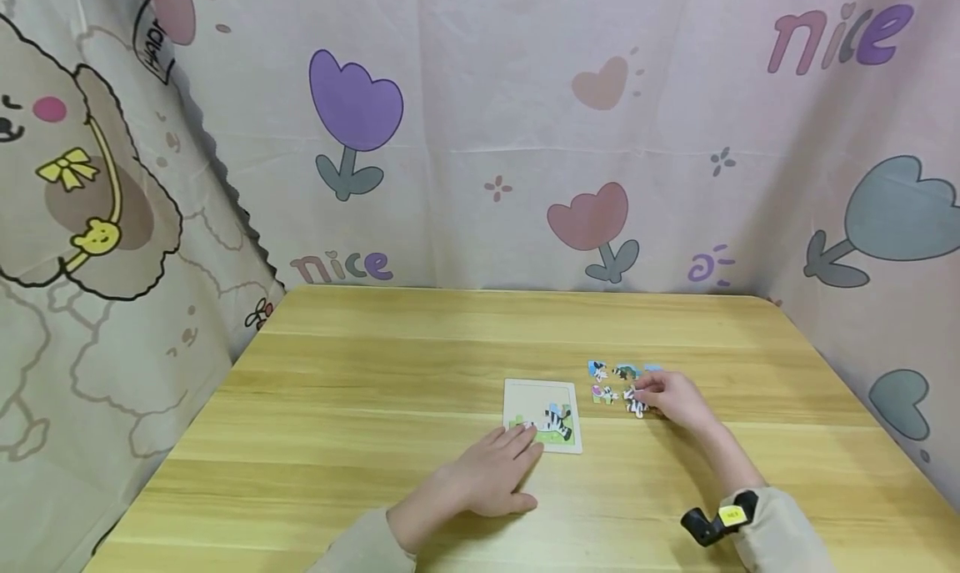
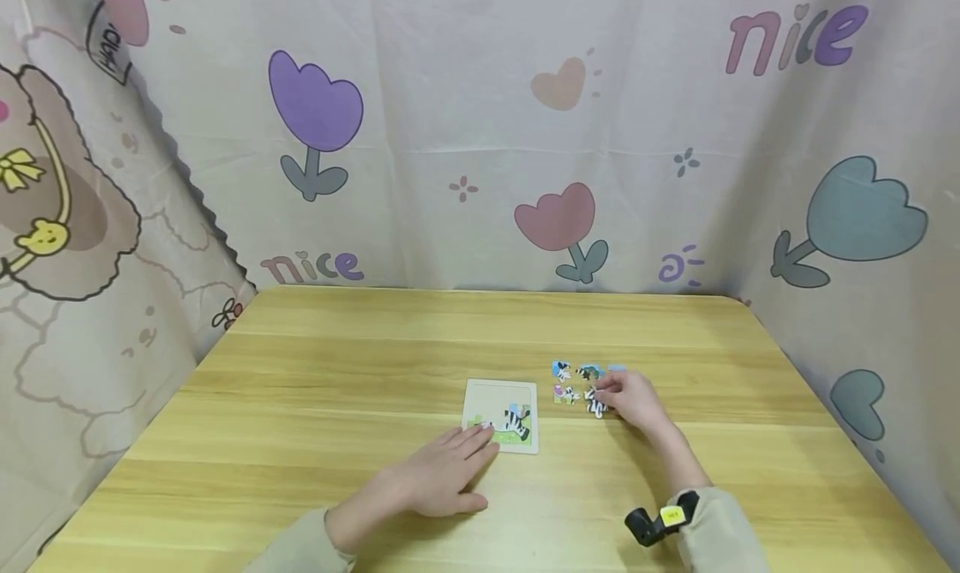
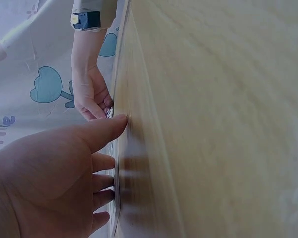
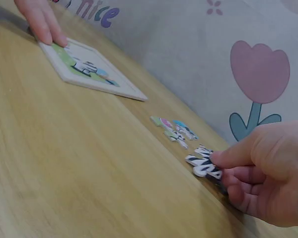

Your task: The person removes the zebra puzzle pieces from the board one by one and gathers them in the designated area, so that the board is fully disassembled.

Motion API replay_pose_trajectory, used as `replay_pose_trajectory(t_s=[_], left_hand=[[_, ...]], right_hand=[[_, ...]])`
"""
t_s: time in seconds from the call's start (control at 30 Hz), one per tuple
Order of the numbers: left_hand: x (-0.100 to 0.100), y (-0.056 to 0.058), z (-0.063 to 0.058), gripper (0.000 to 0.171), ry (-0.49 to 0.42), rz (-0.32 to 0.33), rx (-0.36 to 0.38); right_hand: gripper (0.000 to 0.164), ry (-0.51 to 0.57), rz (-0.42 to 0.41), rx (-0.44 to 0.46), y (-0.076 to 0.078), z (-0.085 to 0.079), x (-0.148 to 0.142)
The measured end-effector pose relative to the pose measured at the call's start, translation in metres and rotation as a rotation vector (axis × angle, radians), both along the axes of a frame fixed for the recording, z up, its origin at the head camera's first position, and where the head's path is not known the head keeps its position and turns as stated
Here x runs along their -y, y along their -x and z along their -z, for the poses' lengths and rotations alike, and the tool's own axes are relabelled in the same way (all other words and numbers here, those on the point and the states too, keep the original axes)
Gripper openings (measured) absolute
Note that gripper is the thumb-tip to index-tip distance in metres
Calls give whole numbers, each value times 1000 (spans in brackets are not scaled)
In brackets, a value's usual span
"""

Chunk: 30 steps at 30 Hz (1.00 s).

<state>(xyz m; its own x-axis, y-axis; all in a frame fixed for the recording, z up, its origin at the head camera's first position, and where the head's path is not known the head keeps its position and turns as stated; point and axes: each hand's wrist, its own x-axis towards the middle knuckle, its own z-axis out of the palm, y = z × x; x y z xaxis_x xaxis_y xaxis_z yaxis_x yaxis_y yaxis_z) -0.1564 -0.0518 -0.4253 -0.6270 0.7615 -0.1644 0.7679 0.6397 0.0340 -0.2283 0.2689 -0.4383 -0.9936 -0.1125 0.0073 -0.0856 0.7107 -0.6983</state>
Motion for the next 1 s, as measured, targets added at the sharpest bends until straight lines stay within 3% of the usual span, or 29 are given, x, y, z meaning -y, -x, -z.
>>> replay_pose_trajectory(t_s=[0.17, 0.53, 0.83, 1.0], left_hand=[[1, 0, 0, 71, 7, 0, 3], [1, 2, 1, 71, 0, -11, 21], [1, 1, -1, 71, 5, -12, 34], [1, 0, -1, 71, 9, -11, 31]], right_hand=[[15, -101, -12, -46, 2, 2, 2], [13, -133, 53, -23, 9, 1, 3], [20, -46, 37, -17, 6, -1, 5], [21, 5, -15, -32, 6, -5, 22]])
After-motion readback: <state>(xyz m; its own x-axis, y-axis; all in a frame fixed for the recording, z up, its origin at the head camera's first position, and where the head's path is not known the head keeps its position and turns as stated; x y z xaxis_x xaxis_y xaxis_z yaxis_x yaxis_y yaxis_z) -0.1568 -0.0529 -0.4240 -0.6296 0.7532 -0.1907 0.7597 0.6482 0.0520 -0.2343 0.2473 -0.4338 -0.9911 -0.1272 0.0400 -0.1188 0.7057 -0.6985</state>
